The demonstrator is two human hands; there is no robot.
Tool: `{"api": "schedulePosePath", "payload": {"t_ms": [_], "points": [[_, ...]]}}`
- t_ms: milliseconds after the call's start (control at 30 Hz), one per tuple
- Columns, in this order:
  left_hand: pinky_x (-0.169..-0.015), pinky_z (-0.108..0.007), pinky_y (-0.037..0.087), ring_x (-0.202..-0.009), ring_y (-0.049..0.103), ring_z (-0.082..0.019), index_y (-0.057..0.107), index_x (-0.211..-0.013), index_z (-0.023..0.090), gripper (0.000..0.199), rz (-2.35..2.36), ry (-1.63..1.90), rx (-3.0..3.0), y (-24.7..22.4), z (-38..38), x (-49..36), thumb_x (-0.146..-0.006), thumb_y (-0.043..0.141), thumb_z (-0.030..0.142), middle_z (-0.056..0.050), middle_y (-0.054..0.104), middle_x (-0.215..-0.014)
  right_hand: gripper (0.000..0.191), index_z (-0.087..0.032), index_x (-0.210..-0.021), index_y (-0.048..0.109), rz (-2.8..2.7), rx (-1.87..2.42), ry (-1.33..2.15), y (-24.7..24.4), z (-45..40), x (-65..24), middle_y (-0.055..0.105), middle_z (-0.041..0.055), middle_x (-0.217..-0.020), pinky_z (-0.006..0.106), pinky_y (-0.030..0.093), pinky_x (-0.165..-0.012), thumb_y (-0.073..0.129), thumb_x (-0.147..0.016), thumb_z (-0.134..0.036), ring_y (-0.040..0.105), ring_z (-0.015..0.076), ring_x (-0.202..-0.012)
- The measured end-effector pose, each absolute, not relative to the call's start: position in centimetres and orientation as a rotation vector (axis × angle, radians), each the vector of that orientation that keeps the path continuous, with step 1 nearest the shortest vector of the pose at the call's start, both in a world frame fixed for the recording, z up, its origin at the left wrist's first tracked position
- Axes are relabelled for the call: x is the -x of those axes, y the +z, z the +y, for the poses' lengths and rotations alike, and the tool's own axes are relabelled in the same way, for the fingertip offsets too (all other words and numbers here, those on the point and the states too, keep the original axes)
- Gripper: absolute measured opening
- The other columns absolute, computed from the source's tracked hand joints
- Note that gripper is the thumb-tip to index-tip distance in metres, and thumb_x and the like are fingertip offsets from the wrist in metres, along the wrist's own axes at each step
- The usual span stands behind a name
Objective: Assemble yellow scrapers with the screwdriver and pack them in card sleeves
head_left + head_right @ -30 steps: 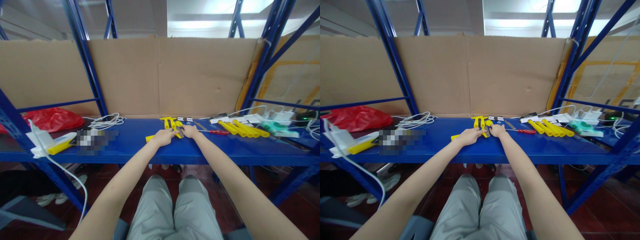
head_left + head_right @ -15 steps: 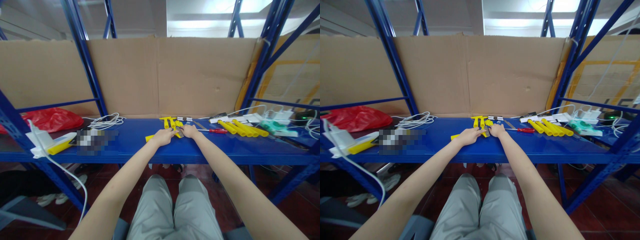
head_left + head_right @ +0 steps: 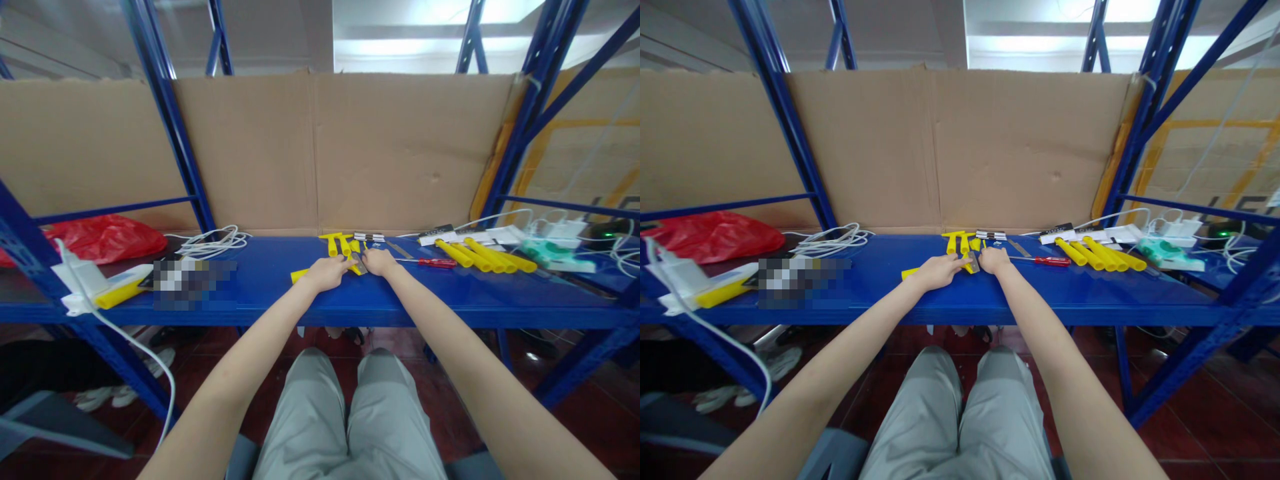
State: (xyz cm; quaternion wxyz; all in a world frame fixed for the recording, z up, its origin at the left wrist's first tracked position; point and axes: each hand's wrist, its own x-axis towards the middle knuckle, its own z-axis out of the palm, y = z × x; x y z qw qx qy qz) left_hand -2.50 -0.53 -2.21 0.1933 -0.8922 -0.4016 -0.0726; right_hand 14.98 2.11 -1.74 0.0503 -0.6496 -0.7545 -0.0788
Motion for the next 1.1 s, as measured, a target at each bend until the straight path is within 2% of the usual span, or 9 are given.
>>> {"api": "schedulePosePath", "payload": {"t_ms": [233, 400, 533, 633, 767, 900, 1000, 1100], "points": [[-0.077, -0.028, 0.049, -0.099, 0.062, -0.021, 0.044, -0.136, 0.031, 0.044, -1.117, -0.225, 2.501, -2.4, -0.3, 2.5, -0.094, 0.033, 0.025, -0.008, 0.059, -0.117, 0.041, -0.014, -0.117, 0.06, -2.164, 2.007, -0.119, -2.3, 2.5, -15.5, 0.055, 0.0166, -0.129, 0.054, 0.032, -0.097, 0.031, -0.089, -0.024, 0.05, 0.0301, -0.119], [-0.078, -0.029, 0.049, -0.1, 0.061, -0.022, 0.046, -0.135, 0.031, 0.043, -1.098, -0.227, 2.506, -2.2, -0.4, 2.5, -0.095, 0.031, 0.027, -0.008, 0.059, -0.117, 0.037, -0.018, -0.117, 0.058, -2.006, 1.907, -0.115, -2.5, 2.7, -16.1, 0.055, 0.0147, -0.128, 0.055, 0.032, -0.097, 0.039, -0.085, -0.019, 0.048, 0.0283, -0.119], [-0.079, -0.029, 0.048, -0.101, 0.061, -0.022, 0.048, -0.134, 0.032, 0.042, -1.078, -0.237, 2.516, -2.2, -0.6, 2.5, -0.095, 0.032, 0.028, -0.008, 0.06, -0.116, 0.029, -0.018, -0.105, 0.06, -1.699, 1.732, -0.189, -2.2, 2.9, -16.8, 0.061, 0.0129, -0.119, 0.05, 0.034, -0.096, 0.041, -0.083, -0.015, 0.053, 0.0257, -0.113], [-0.079, -0.029, 0.048, -0.099, 0.061, -0.022, 0.048, -0.134, 0.032, 0.042, -1.075, -0.246, 2.522, -2.2, -0.5, 2.5, -0.095, 0.032, 0.029, -0.007, 0.061, -0.113, 0.021, -0.016, -0.097, 0.058, -1.482, 1.551, -0.132, -2.0, 3.4, -17.6, 0.063, 0.0129, -0.107, 0.044, 0.04, -0.089, 0.045, -0.081, -0.017, 0.059, 0.024, -0.099], [-0.081, -0.029, 0.048, -0.099, 0.061, -0.021, 0.048, -0.134, 0.032, 0.042, -1.067, -0.252, 2.53, -2.1, -0.4, 2.5, -0.095, 0.033, 0.029, -0.007, 0.061, -0.113, 0.017, -0.017, -0.09, 0.051, -1.298, 1.283, 0.108, -1.9, 4.3, -18.2, 0.062, 0.0089, -0.095, 0.034, 0.048, -0.077, 0.05, -0.073, -0.013, 0.061, 0.0178, -0.079], [-0.083, -0.029, 0.047, -0.103, 0.06, -0.021, 0.049, -0.133, 0.032, 0.042, -1.074, -0.249, 2.521, -2.1, -0.5, 2.5, -0.094, 0.034, 0.028, -0.006, 0.06, -0.116, 0.03, -0.019, -0.098, 0.044, -1.081, 1.121, 0.417, -1.8, 4.7, -17.9, 0.057, 0.0022, -0.091, 0.027, 0.05, -0.063, 0.049, -0.071, -0.007, 0.059, 0.011, -0.063], [-0.082, -0.03, 0.048, -0.103, 0.06, -0.021, 0.049, -0.133, 0.031, 0.042, -1.072, -0.244, 2.521, -2.1, -0.5, 2.5, -0.094, 0.034, 0.027, -0.007, 0.061, -0.115, 0.034, -0.02, -0.1, 0.042, -0.951, 1.062, 0.586, -1.5, 4.3, -17.6, 0.055, -0.0026, -0.082, 0.022, 0.05, -0.058, 0.052, -0.071, -0.006, 0.059, 0.0088, -0.06], [-0.081, -0.029, 0.048, -0.102, 0.06, -0.021, 0.051, -0.132, 0.03, 0.041, -1.072, -0.242, 2.531, -2.1, -0.4, 2.5, -0.094, 0.034, 0.027, -0.008, 0.061, -0.113, 0.025, -0.02, -0.092, 0.046, -0.915, 1.027, 0.728, -1.3, 3.8, -17.5, 0.057, -0.004, -0.075, 0.018, 0.049, -0.054, 0.052, -0.072, -0.005, 0.059, 0.0076, -0.06]]}}
